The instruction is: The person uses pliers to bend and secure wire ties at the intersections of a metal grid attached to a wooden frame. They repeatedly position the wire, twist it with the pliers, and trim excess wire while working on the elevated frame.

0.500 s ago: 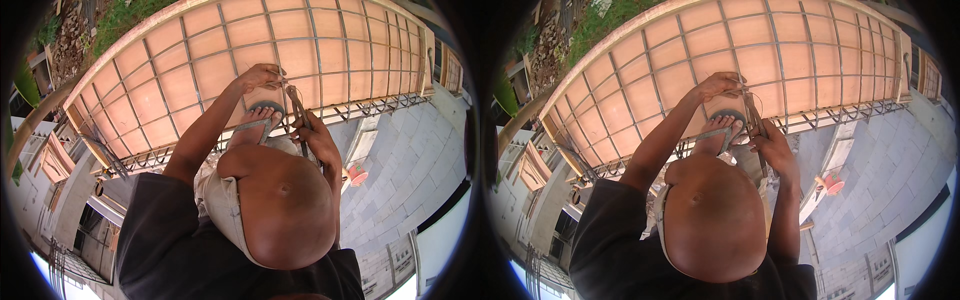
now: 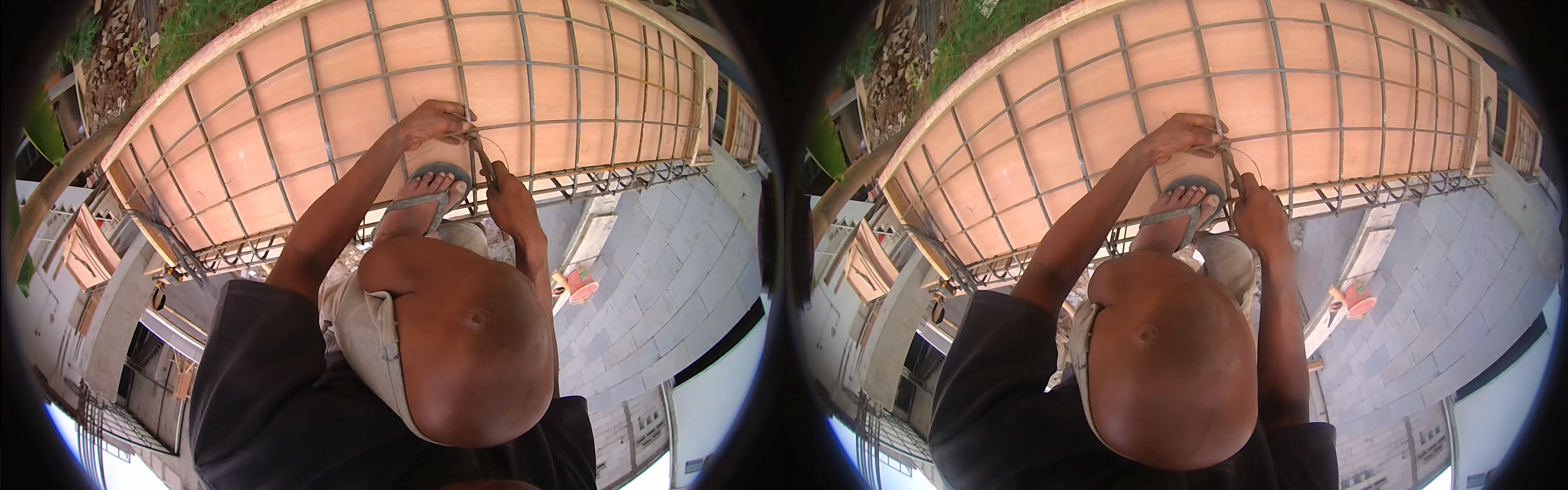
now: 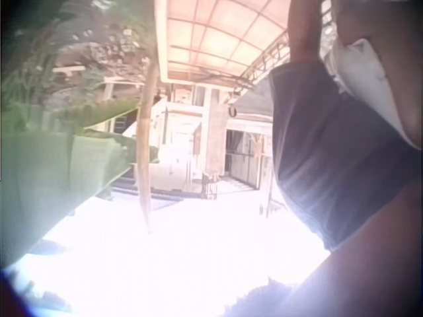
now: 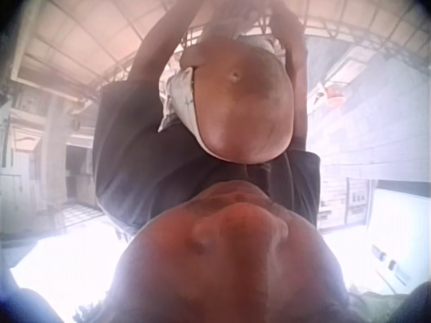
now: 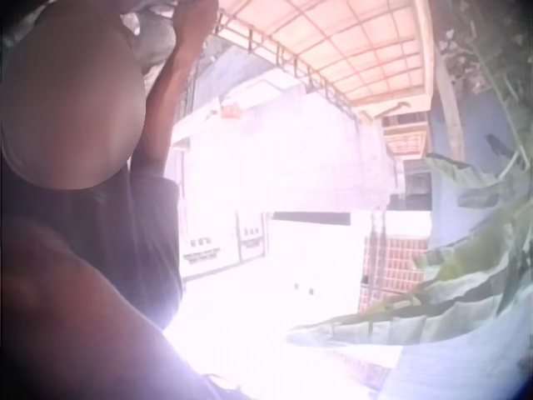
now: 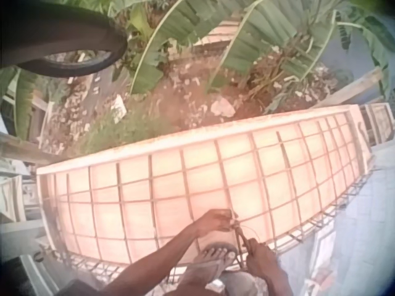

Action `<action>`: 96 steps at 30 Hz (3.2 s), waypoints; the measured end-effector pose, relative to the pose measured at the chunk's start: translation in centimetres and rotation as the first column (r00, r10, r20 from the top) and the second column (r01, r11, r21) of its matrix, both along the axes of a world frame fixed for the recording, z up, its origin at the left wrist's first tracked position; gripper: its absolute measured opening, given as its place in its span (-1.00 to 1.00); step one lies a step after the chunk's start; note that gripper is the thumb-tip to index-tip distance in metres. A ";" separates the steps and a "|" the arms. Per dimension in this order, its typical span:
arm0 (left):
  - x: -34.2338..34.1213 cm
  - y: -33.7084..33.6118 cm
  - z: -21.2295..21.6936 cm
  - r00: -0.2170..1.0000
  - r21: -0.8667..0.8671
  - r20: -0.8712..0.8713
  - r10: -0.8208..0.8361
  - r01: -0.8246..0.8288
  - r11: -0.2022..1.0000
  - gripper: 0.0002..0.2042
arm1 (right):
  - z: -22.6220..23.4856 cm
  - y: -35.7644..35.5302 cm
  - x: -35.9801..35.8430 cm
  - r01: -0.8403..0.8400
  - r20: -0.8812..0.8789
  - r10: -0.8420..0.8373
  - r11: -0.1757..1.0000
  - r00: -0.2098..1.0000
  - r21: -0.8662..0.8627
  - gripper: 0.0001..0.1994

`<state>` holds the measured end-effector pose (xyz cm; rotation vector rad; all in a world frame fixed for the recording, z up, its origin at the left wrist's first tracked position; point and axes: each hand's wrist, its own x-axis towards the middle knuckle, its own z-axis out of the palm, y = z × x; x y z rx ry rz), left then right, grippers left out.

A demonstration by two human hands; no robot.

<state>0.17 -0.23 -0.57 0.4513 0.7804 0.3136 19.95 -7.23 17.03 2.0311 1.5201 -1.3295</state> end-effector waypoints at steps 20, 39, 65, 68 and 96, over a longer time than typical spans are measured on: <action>0.0 -0.1 0.7 0.997 0.038 -0.081 0.003 0.001 0.999 -0.67 | 2.5 -0.3 -1.9 0.179 0.073 -0.180 0.984 0.981 0.023 -0.57; 0.5 0.0 0.9 0.994 -0.002 -0.106 0.033 -0.033 0.999 -0.72 | -1.2 -0.3 1.6 0.497 -0.139 -0.620 0.725 0.772 -0.476 -0.54; -0.2 -4.0 9.3 0.787 0.771 -0.536 0.304 0.310 0.556 -0.44 | 2.1 -3.4 0.2 0.043 0.096 -0.061 0.983 0.994 0.180 -0.50; 1.3 -5.1 9.6 0.876 0.898 -0.438 0.203 0.417 0.139 -0.29 | 2.7 -3.5 0.3 -0.103 0.210 0.053 0.966 0.976 0.236 -0.59; 3.1 2.1 10.9 0.823 0.944 -0.216 -0.526 0.313 0.101 -0.87 | 1.8 -6.5 -0.7 0.361 0.052 -0.359 0.932 0.932 -0.042 -0.58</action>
